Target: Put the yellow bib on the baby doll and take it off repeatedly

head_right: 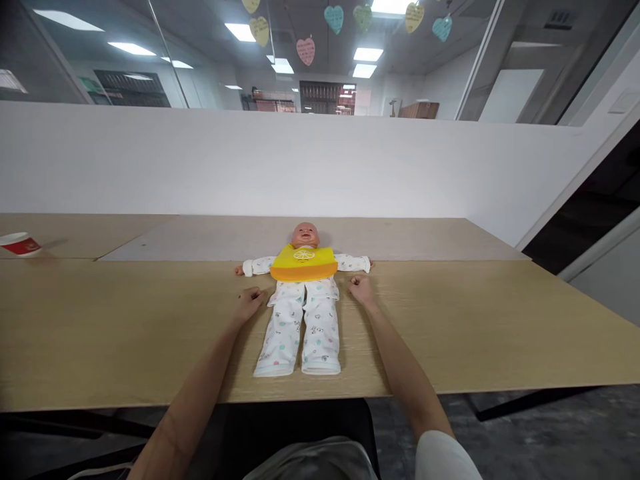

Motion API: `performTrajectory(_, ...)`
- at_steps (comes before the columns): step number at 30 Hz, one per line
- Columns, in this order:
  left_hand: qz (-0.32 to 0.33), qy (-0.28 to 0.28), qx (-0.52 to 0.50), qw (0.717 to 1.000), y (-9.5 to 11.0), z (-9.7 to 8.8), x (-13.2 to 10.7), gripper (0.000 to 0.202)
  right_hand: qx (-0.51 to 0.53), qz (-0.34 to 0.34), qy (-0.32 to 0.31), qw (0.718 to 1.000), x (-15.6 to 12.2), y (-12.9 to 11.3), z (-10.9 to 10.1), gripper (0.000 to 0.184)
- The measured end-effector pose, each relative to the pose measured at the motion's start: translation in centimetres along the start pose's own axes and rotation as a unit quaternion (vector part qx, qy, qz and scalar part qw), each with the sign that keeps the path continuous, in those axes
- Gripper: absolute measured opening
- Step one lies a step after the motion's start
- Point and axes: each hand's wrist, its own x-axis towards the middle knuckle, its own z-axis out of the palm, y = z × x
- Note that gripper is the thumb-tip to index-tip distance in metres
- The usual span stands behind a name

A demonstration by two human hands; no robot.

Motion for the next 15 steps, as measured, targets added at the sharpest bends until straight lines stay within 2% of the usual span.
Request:
performTrajectory(9, -0.002, 0.002, -0.004, 1.0, 0.16, -0.03, 0.0, 0.032, 0.025, 0.016, 0.014, 0.999, 0.22, 0.36, 0.22, 0.027)
performTrajectory(15, 0.002, -0.003, -0.006, 1.0, 0.27, -0.2, -0.1, 0.031, 0.033, -0.008, 0.004, 0.999, 0.23, 0.32, 0.07, 0.031)
